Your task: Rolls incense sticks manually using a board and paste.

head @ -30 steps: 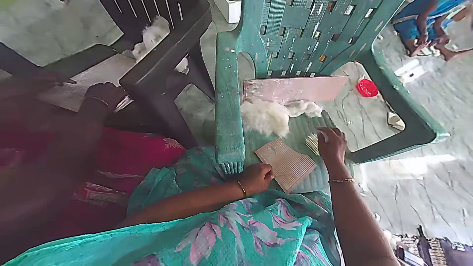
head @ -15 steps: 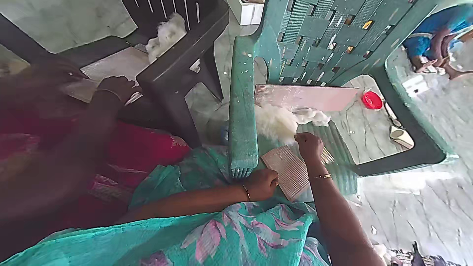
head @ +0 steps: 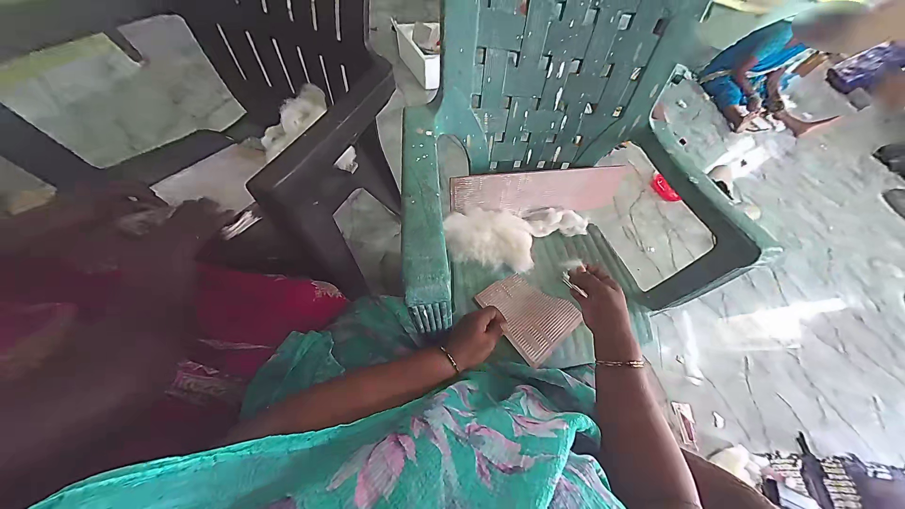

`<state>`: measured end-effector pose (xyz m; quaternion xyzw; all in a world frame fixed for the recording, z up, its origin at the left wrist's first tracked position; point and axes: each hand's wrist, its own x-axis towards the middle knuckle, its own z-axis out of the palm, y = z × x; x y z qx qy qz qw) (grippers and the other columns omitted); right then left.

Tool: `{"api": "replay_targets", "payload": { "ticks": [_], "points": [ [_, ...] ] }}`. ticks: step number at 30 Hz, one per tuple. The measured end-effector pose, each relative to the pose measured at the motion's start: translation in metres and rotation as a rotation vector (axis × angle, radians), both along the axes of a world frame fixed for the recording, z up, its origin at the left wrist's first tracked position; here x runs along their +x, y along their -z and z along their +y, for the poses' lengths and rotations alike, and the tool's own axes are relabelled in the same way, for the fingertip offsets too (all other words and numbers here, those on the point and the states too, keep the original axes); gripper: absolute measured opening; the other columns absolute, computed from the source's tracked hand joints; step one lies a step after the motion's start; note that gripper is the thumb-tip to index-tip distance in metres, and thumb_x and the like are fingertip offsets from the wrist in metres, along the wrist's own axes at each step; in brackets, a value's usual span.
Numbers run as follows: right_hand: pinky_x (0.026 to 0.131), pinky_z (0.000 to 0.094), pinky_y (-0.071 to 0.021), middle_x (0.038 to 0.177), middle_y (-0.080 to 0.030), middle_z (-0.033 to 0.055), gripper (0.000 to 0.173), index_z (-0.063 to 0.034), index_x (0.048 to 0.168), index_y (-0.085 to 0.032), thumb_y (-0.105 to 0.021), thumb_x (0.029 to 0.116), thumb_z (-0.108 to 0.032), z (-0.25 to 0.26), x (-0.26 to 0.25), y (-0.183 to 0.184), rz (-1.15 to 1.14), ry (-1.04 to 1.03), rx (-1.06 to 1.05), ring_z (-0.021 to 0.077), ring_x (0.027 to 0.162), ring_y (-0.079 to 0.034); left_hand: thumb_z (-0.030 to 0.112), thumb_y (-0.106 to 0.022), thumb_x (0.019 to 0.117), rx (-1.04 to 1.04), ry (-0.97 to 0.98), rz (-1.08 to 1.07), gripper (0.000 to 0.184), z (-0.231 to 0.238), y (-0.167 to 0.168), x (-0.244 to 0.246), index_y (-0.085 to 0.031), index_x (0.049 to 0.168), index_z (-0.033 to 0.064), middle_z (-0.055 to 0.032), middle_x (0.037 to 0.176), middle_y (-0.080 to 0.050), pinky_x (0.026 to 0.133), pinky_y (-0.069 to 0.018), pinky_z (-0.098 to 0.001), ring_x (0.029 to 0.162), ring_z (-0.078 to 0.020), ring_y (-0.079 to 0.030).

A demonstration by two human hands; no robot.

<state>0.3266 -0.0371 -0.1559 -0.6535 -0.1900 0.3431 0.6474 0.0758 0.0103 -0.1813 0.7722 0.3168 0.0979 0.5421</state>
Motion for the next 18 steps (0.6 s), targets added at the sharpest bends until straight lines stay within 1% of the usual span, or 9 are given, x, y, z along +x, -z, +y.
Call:
{"api": "replay_targets", "payload": {
  "ticks": [2, 4, 6, 9, 11, 12, 13, 15, 18],
  "points": [
    [0.075, 0.0311, -0.0541, 0.090, -0.067, 0.0031, 0.007, -0.0052, 0.103, -0.061, -0.054, 0.1034, -0.005, -0.005, -0.005, 0.000, 0.054, -0.002, 0.014, 0.0125, 0.084, -0.065, 0.021, -0.046, 0.1089, -0.037, -0.106, -0.050, 0.031, 0.000, 0.003, 0.003, -0.062, 0.120, -0.0032, -0.0144, 0.101, -0.065, 0.085, -0.0513, -0.0347, 0.088, -0.0180, -0.062],
    [0.079, 0.0336, -0.0551, 0.089, -0.067, 0.0035, 0.008, -0.0058, 0.101, -0.060, -0.053, 0.1037, -0.004, -0.009, -0.011, 0.002, 0.080, -0.041, 0.028, 0.0141, 0.086, -0.066, 0.022, -0.048, 0.1082, -0.061, -0.189, -0.109, 0.029, 0.001, 0.003, 0.008, -0.061, 0.119, -0.0020, -0.0106, 0.099, -0.063, 0.081, -0.0505, -0.0306, 0.084, -0.0133, -0.059],
    [0.078, 0.0332, -0.0569, 0.087, -0.068, 0.0035, 0.011, -0.0056, 0.097, -0.061, -0.052, 0.1024, -0.002, -0.012, -0.022, 0.006, 0.096, -0.120, 0.049, 0.0141, 0.083, -0.067, 0.021, -0.054, 0.1060, -0.113, -0.271, -0.167, 0.029, 0.000, -0.002, 0.014, -0.061, 0.120, -0.0027, -0.0100, 0.102, -0.063, 0.082, -0.0497, -0.0295, 0.087, -0.0119, -0.059],
    [0.075, 0.0306, -0.0575, 0.086, -0.070, 0.0045, 0.009, -0.0031, 0.099, -0.062, -0.054, 0.1000, 0.001, -0.018, -0.044, 0.010, 0.106, -0.273, 0.060, 0.0134, 0.081, -0.068, 0.020, -0.064, 0.1016, -0.244, -0.390, -0.262, 0.031, 0.000, -0.012, 0.025, -0.060, 0.122, -0.0033, -0.0112, 0.106, -0.064, 0.086, -0.0513, -0.0302, 0.092, -0.0126, -0.060],
    [0.074, 0.0295, -0.0576, 0.086, -0.070, 0.0044, 0.006, -0.0027, 0.099, -0.062, -0.057, 0.0999, 0.001, -0.021, -0.059, 0.011, 0.108, -0.315, 0.067, 0.0129, 0.080, -0.068, 0.016, -0.068, 0.0989, -0.300, -0.421, -0.304, 0.025, 0.000, -0.016, 0.030, -0.063, 0.116, -0.0019, -0.0082, 0.100, -0.065, 0.078, -0.0503, -0.0267, 0.085, -0.0096, -0.060],
    [0.074, 0.0287, -0.0570, 0.085, -0.069, 0.0041, 0.006, -0.0027, 0.098, -0.062, -0.058, 0.0996, 0.001, -0.022, -0.065, 0.011, 0.104, -0.326, 0.070, 0.0125, 0.079, -0.067, 0.014, -0.069, 0.0982, -0.321, -0.410, -0.316, 0.021, 0.000, -0.018, 0.031, -0.064, 0.112, -0.0012, -0.0068, 0.098, -0.066, 0.077, -0.0503, -0.0256, 0.083, -0.0084, -0.060],
    [0.073, 0.0279, -0.0562, 0.084, -0.069, 0.0036, 0.006, -0.0031, 0.097, -0.062, -0.058, 0.0992, 0.001, -0.023, -0.070, 0.012, 0.092, -0.339, 0.076, 0.0119, 0.079, -0.066, 0.013, -0.069, 0.0982, -0.333, -0.393, -0.325, 0.018, 0.000, -0.018, 0.031, -0.065, 0.109, -0.0008, -0.0060, 0.096, -0.066, 0.078, -0.0510, -0.0259, 0.083, -0.0082, -0.060],
    [0.074, 0.0281, -0.0554, 0.085, -0.068, 0.0028, 0.006, -0.0040, 0.096, -0.063, -0.059, 0.0979, 0.001, -0.025, -0.073, 0.016, 0.063, -0.360, 0.089, 0.0115, 0.079, -0.065, 0.011, -0.066, 0.1001, -0.308, -0.380, -0.327, 0.012, -0.001, -0.017, 0.031, -0.065, 0.103, -0.0004, -0.0033, 0.088, -0.064, 0.076, -0.0500, -0.0249, 0.079, -0.0066, -0.059],
    [0.074, 0.0289, -0.0558, 0.084, -0.067, 0.0030, 0.006, -0.0043, 0.095, -0.062, -0.058, 0.0985, 0.000, -0.027, -0.072, 0.017, 0.068, -0.338, 0.080, 0.0120, 0.079, -0.066, 0.009, -0.062, 0.1015, -0.257, -0.400, -0.318, 0.010, -0.001, -0.012, 0.031, -0.065, 0.097, 0.0008, -0.0005, 0.079, -0.059, 0.070, -0.0473, -0.0235, 0.071, -0.0058, -0.054]
  ]
}}
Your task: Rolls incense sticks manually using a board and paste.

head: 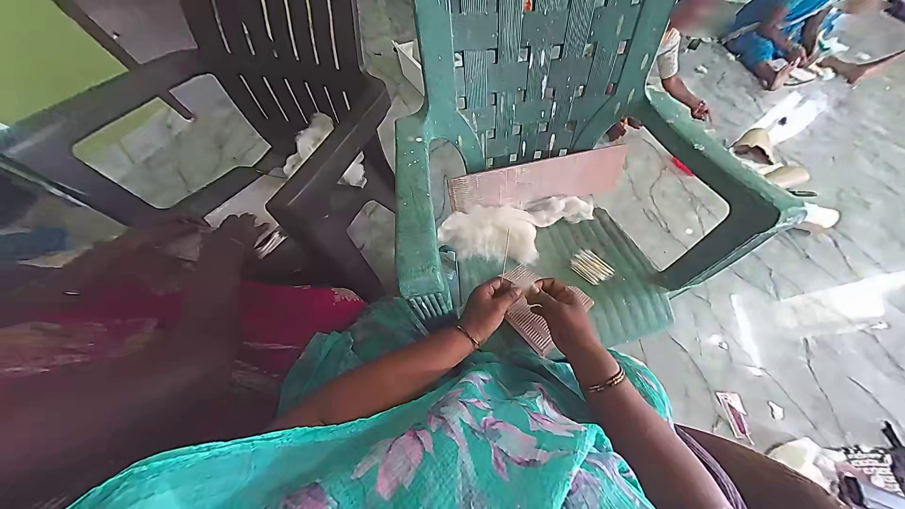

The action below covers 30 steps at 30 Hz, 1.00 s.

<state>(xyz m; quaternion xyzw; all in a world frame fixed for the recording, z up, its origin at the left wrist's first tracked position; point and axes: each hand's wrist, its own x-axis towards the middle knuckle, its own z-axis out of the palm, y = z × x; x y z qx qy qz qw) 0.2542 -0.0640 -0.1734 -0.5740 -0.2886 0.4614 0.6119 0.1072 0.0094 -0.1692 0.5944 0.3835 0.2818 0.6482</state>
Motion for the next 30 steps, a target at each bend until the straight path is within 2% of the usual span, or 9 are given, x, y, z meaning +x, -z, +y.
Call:
{"api": "replay_targets", "payload": {
  "ticks": [4, 8, 12, 14, 18, 19, 23, 27, 30],
  "points": [
    [0.071, 0.0273, -0.0549, 0.084, -0.067, 0.0024, 0.012, -0.0062, 0.093, -0.060, -0.054, 0.1002, 0.001, -0.003, 0.005, -0.004, 0.040, 0.052, -0.013, 0.0114, 0.078, -0.065, 0.007, -0.062, 0.1005, -0.027, -0.024, 0.001, 0.009, 0.000, 0.000, -0.002, -0.065, 0.093, 0.0025, 0.0007, 0.076, -0.057, 0.066, -0.0446, -0.0223, 0.067, -0.0053, -0.051],
    [0.074, 0.0280, -0.0548, 0.088, -0.066, 0.0017, 0.010, -0.0059, 0.102, -0.063, -0.056, 0.0984, 0.001, -0.004, 0.007, 0.001, 0.023, -0.012, 0.040, 0.0108, 0.080, -0.064, 0.010, -0.063, 0.1014, -0.046, 0.004, 0.029, 0.010, -0.002, -0.002, -0.001, -0.065, 0.094, 0.0027, 0.0003, 0.076, -0.058, 0.066, -0.0445, -0.0225, 0.067, -0.0056, -0.051],
    [0.073, 0.0262, -0.0544, 0.082, -0.067, 0.0001, 0.010, -0.0052, 0.097, -0.064, -0.059, 0.0960, 0.003, -0.004, 0.005, 0.005, -0.012, 0.029, 0.057, 0.0084, 0.075, -0.063, 0.008, -0.062, 0.1013, -0.052, 0.025, 0.054, 0.010, -0.005, -0.003, -0.002, -0.064, 0.094, 0.0017, 0.0000, 0.076, -0.058, 0.066, -0.0447, -0.0221, 0.067, -0.0055, -0.052],
    [0.071, 0.0251, -0.0541, 0.083, -0.067, -0.0004, 0.010, -0.0053, 0.096, -0.065, -0.060, 0.0959, 0.003, -0.005, 0.005, 0.001, -0.010, 0.044, 0.028, 0.0079, 0.075, -0.063, 0.006, -0.062, 0.1006, -0.072, 0.030, 0.033, 0.006, -0.006, -0.004, -0.003, -0.063, 0.101, 0.0005, -0.0017, 0.082, -0.058, 0.067, -0.0454, -0.0221, 0.070, -0.0062, -0.053],
    [0.070, 0.0254, -0.0536, 0.084, -0.066, 0.0018, 0.007, -0.0034, 0.096, -0.065, -0.061, 0.0971, 0.002, -0.009, -0.001, -0.002, 0.033, 0.046, -0.016, 0.0093, 0.075, -0.063, 0.010, -0.065, 0.1002, -0.104, 0.056, 0.000, 0.023, -0.007, -0.005, -0.003, -0.061, 0.121, -0.0005, -0.0048, 0.098, -0.060, 0.067, -0.0450, -0.0213, 0.075, -0.0063, -0.053],
    [0.070, 0.0252, -0.0533, 0.083, -0.066, 0.0019, 0.006, -0.0034, 0.096, -0.065, -0.061, 0.0970, 0.002, -0.010, -0.003, -0.001, 0.035, 0.040, -0.015, 0.0092, 0.075, -0.063, 0.011, -0.065, 0.1002, -0.106, 0.062, -0.003, 0.023, -0.007, -0.005, -0.002, -0.062, 0.120, -0.0005, -0.0047, 0.098, -0.062, 0.068, -0.0454, -0.0212, 0.075, -0.0058, -0.054],
    [0.069, 0.0252, -0.0530, 0.084, -0.068, 0.0022, 0.005, -0.0035, 0.096, -0.067, -0.063, 0.0973, -0.001, -0.011, -0.005, 0.000, 0.033, 0.025, -0.024, 0.0093, 0.075, -0.063, 0.007, -0.066, 0.0995, -0.049, 0.056, -0.015, 0.007, -0.008, 0.000, 0.002, -0.066, 0.097, 0.0007, 0.0005, 0.078, -0.061, 0.067, -0.0455, -0.0206, 0.068, -0.0037, -0.053],
    [0.067, 0.0243, -0.0517, 0.084, -0.067, 0.0021, 0.009, -0.0050, 0.096, -0.066, -0.059, 0.1017, -0.006, -0.012, -0.002, -0.002, 0.045, 0.038, -0.066, 0.0094, 0.074, -0.062, 0.008, -0.063, 0.1007, 0.003, 0.073, 0.034, 0.009, -0.006, 0.003, 0.000, -0.066, 0.095, 0.0012, 0.0005, 0.077, -0.058, 0.066, -0.0452, -0.0215, 0.067, -0.0046, -0.051],
    [0.067, 0.0242, -0.0520, 0.087, -0.068, 0.0019, 0.006, -0.0047, 0.102, -0.067, -0.062, 0.0996, -0.005, -0.012, 0.000, 0.001, 0.045, -0.001, -0.046, 0.0093, 0.076, -0.062, 0.011, -0.064, 0.1008, 0.006, 0.078, 0.066, 0.011, -0.005, 0.004, 0.000, -0.067, 0.094, 0.0020, 0.0010, 0.075, -0.058, 0.064, -0.0440, -0.0217, 0.065, -0.0045, -0.050]
  ]
}}
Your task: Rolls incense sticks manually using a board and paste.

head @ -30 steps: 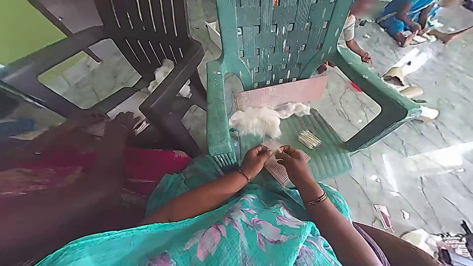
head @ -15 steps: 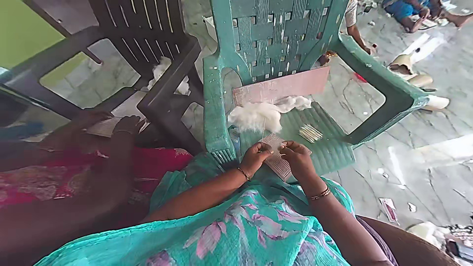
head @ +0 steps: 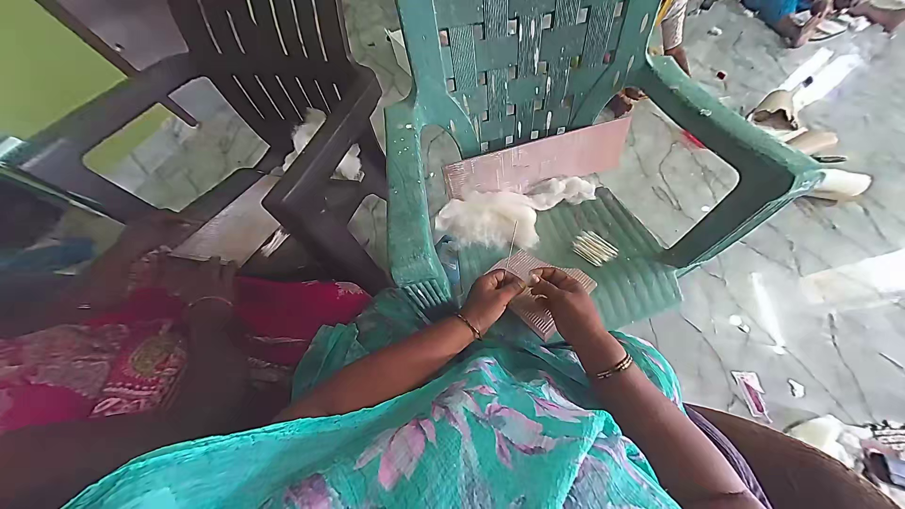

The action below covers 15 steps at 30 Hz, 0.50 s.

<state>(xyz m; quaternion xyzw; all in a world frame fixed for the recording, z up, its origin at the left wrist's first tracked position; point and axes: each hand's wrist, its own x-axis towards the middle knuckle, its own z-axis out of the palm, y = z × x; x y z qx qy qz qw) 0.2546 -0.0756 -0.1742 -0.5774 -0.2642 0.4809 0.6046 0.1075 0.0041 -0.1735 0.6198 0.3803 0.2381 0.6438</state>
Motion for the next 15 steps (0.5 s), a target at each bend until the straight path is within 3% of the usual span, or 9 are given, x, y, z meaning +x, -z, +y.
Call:
{"api": "replay_targets", "payload": {
  "ticks": [3, 6, 8, 10, 15],
  "points": [
    [0.067, 0.0237, -0.0524, 0.087, -0.068, 0.0017, 0.008, -0.0028, 0.104, -0.067, -0.065, 0.0960, 0.000, 0.0010, 0.0008, 0.0048, -0.045, 0.003, 0.027, 0.0079, 0.074, -0.063, 0.011, -0.065, 0.1005, -0.005, 0.024, 0.059, 0.011, -0.0007, -0.0046, 0.0001, -0.067, 0.102, 0.0003, -0.0015, 0.081, -0.061, 0.067, -0.0459, -0.0225, 0.069, -0.0053, -0.053],
    [0.065, 0.0223, -0.0509, 0.084, -0.068, 0.0018, 0.008, -0.0010, 0.103, -0.067, -0.067, 0.0950, 0.000, 0.0013, 0.0034, 0.0024, -0.201, 0.047, 0.001, 0.0059, 0.071, -0.062, 0.007, -0.061, 0.1016, 0.006, 0.083, 0.182, 0.029, 0.0010, -0.0066, -0.0026, -0.060, 0.129, -0.0016, -0.0115, 0.107, -0.066, 0.079, -0.0504, -0.0297, 0.085, -0.0124, -0.059],
    [0.074, 0.0296, -0.0544, 0.090, -0.071, 0.0061, 0.015, 0.0003, 0.109, -0.068, -0.070, 0.0951, -0.005, 0.0006, 0.0059, 0.0043, -0.446, 0.028, -0.051, 0.0102, 0.077, -0.065, 0.009, -0.061, 0.1026, 0.057, 0.095, 0.272, 0.029, 0.0030, -0.0037, -0.0045, -0.061, 0.130, -0.0005, -0.0139, 0.108, -0.066, 0.082, -0.0518, -0.0332, 0.088, -0.0160, -0.062],
    [0.081, 0.0427, -0.0564, 0.097, -0.074, 0.0126, 0.021, 0.0002, 0.115, -0.069, -0.070, 0.0965, -0.010, 0.0006, 0.0061, 0.0059, -0.685, -0.012, -0.114, 0.0208, 0.085, -0.071, 0.012, -0.062, 0.1028, 0.112, 0.108, 0.365, 0.029, 0.0047, -0.0030, -0.0066, -0.062, 0.129, 0.0000, -0.0147, 0.106, -0.068, 0.087, -0.0531, -0.0371, 0.091, -0.0189, -0.064],
    [0.093, 0.0559, -0.0505, 0.099, -0.077, 0.0127, 0.022, -0.0031, 0.117, -0.071, -0.066, 0.0990, -0.014, 0.0006, 0.0022, 0.0093, -0.920, -0.053, -0.179, 0.0316, 0.099, -0.071, 0.015, -0.063, 0.1024, 0.201, 0.159, 0.545, 0.032, 0.0061, -0.0073, -0.0079, -0.060, 0.130, -0.0019, -0.0188, 0.108, -0.070, 0.095, -0.0527, -0.0465, 0.099, -0.0282, -0.068]
  ]
}}
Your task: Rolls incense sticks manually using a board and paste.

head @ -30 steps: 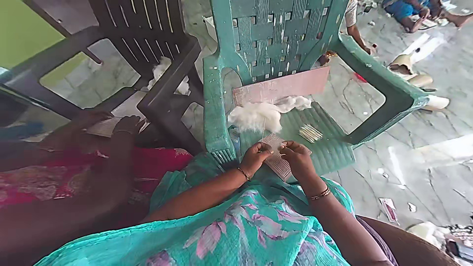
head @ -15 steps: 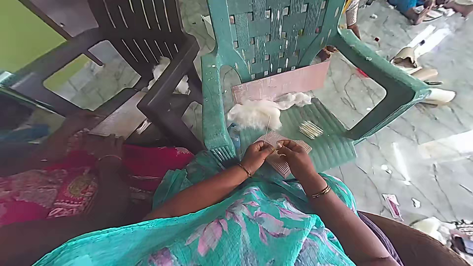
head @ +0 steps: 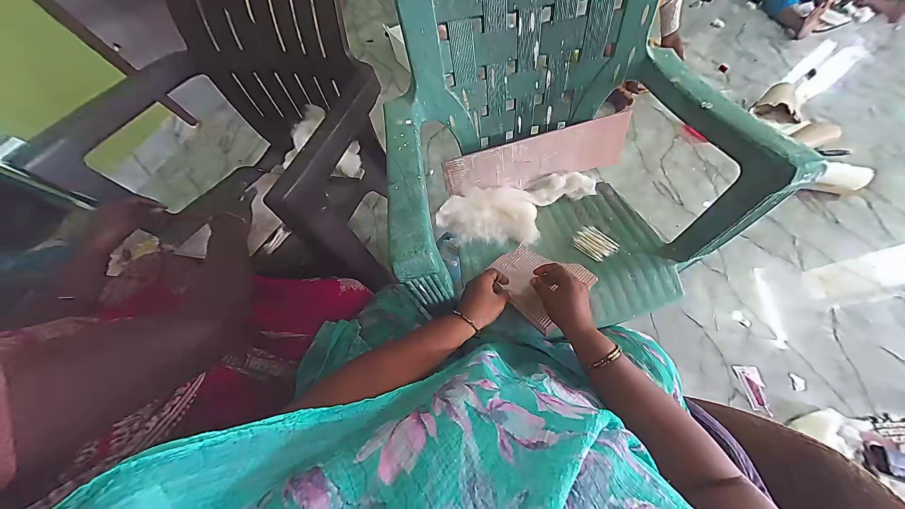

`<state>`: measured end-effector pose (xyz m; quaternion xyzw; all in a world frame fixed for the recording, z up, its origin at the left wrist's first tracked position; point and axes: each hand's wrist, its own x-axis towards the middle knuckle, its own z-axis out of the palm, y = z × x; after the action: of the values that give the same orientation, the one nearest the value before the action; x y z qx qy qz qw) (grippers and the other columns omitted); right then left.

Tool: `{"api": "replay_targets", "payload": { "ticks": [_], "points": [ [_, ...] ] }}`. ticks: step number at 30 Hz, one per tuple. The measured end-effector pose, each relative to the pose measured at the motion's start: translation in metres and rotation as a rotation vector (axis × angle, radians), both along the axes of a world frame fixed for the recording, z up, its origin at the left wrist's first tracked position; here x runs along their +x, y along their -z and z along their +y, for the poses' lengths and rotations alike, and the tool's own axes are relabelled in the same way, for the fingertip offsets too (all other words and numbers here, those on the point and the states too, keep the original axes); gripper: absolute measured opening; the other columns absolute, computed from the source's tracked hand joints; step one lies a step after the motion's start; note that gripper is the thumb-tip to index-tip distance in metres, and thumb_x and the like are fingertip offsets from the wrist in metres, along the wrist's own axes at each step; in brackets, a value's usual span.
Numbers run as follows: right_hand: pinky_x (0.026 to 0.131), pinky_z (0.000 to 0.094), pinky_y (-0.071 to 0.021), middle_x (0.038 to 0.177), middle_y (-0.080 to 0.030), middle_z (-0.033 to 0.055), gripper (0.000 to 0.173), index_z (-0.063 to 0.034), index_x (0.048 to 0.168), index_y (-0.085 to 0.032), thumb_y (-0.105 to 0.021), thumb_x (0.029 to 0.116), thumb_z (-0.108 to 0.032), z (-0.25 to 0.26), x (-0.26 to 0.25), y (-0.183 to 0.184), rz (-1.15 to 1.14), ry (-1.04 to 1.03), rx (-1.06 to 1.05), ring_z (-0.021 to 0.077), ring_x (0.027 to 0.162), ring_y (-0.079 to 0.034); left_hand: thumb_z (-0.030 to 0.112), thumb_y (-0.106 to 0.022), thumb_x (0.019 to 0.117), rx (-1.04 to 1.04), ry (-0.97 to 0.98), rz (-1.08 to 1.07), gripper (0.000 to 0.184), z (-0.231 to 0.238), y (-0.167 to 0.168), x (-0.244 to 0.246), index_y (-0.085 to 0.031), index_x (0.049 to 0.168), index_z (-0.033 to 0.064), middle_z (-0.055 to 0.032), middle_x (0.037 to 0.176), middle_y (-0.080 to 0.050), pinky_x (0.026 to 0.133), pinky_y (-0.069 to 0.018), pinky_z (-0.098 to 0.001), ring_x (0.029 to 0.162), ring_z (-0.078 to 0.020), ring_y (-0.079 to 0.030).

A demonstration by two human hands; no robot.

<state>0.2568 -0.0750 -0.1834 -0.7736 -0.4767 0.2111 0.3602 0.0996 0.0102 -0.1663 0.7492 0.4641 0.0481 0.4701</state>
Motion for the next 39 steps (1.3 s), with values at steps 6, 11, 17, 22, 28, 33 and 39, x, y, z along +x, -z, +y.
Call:
{"api": "replay_targets", "payload": {
  "ticks": [6, 11, 17, 22, 28, 33, 39],
  "points": [
    [0.100, 0.0586, -0.0459, 0.103, -0.076, 0.0121, 0.026, -0.0052, 0.123, -0.069, -0.063, 0.1005, -0.016, 0.001, 0.001, 0.005, -0.102, -0.015, -0.047, 0.0348, 0.107, -0.068, 0.017, -0.049, 0.1086, 0.140, 0.102, 0.089, 0.038, -0.004, 0.000, -0.005, -0.056, 0.138, -0.0055, -0.0252, 0.132, -0.062, 0.111, -0.0444, -0.0460, 0.127, -0.0348, -0.058],
    [0.099, 0.0610, -0.0465, 0.106, -0.074, 0.0161, 0.030, -0.0041, 0.127, -0.067, -0.064, 0.0991, -0.016, 0.004, 0.005, 0.010, -0.177, 0.005, -0.042, 0.0386, 0.108, -0.066, 0.003, -0.040, 0.1074, 0.227, 0.156, 0.056, 0.042, -0.013, -0.001, -0.014, -0.053, 0.147, -0.0011, -0.0290, 0.138, -0.054, 0.113, -0.0433, -0.0429, 0.130, -0.0367, -0.055],
    [0.101, 0.0646, -0.0440, 0.111, -0.071, 0.0197, 0.042, -0.0033, 0.136, -0.061, -0.068, 0.0952, -0.014, 0.008, 0.010, 0.014, -0.201, 0.049, -0.019, 0.0428, 0.113, -0.063, 0.009, -0.048, 0.1072, 0.213, 0.208, 0.098, 0.030, -0.009, -0.004, -0.009, -0.062, 0.129, -0.0054, -0.0237, 0.127, -0.064, 0.110, -0.0461, -0.0447, 0.124, -0.0333, -0.061],
    [0.100, 0.0660, -0.0418, 0.123, -0.068, 0.0217, 0.034, -0.0036, 0.130, -0.065, -0.064, 0.0969, -0.009, 0.007, 0.019, 0.007, -0.251, 0.022, 0.004, 0.0434, 0.119, -0.060, 0.010, -0.049, 0.1066, 0.209, 0.226, 0.118, 0.028, -0.006, 0.000, -0.006, -0.065, 0.124, -0.0053, -0.0236, 0.124, -0.065, 0.110, -0.0458, -0.0455, 0.124, -0.0344, -0.061],
    [0.124, 0.0645, -0.0089, 0.167, -0.033, 0.0069, 0.056, -0.0120, 0.159, -0.038, -0.045, 0.1089, -0.035, 0.017, 0.016, 0.004, -0.496, -0.592, -0.310, 0.0265, 0.158, -0.022, 0.008, -0.052, 0.1054, 0.208, 0.219, 0.107, 0.025, -0.006, 0.004, -0.005, -0.065, 0.121, -0.0056, -0.0233, 0.124, -0.064, 0.109, -0.0469, -0.0477, 0.123, -0.0351, -0.060],
    [0.124, 0.0649, 0.0003, 0.172, -0.019, 0.0071, 0.071, -0.0107, 0.165, -0.022, -0.044, 0.1067, -0.046, -0.019, 0.022, -0.007, -0.573, -0.720, -0.506, 0.0238, 0.160, -0.012, 0.013, -0.054, 0.1058, 0.122, 0.253, 0.095, 0.026, -0.012, 0.003, -0.011, -0.064, 0.124, -0.0045, -0.0219, 0.124, -0.065, 0.108, -0.0472, -0.0475, 0.121, -0.0326, -0.063],
    [0.121, 0.0698, -0.0081, 0.166, -0.036, 0.0078, 0.060, -0.0098, 0.158, -0.040, -0.052, 0.1050, -0.036, -0.066, 0.049, -0.017, -0.552, -0.796, -0.400, 0.0267, 0.155, -0.030, 0.016, -0.051, 0.1074, 0.057, 0.378, 0.080, 0.030, -0.020, 0.001, -0.014, -0.064, 0.122, -0.0061, -0.0232, 0.119, -0.067, 0.105, -0.0474, -0.0477, 0.116, -0.0328, -0.064]
  ]
}}
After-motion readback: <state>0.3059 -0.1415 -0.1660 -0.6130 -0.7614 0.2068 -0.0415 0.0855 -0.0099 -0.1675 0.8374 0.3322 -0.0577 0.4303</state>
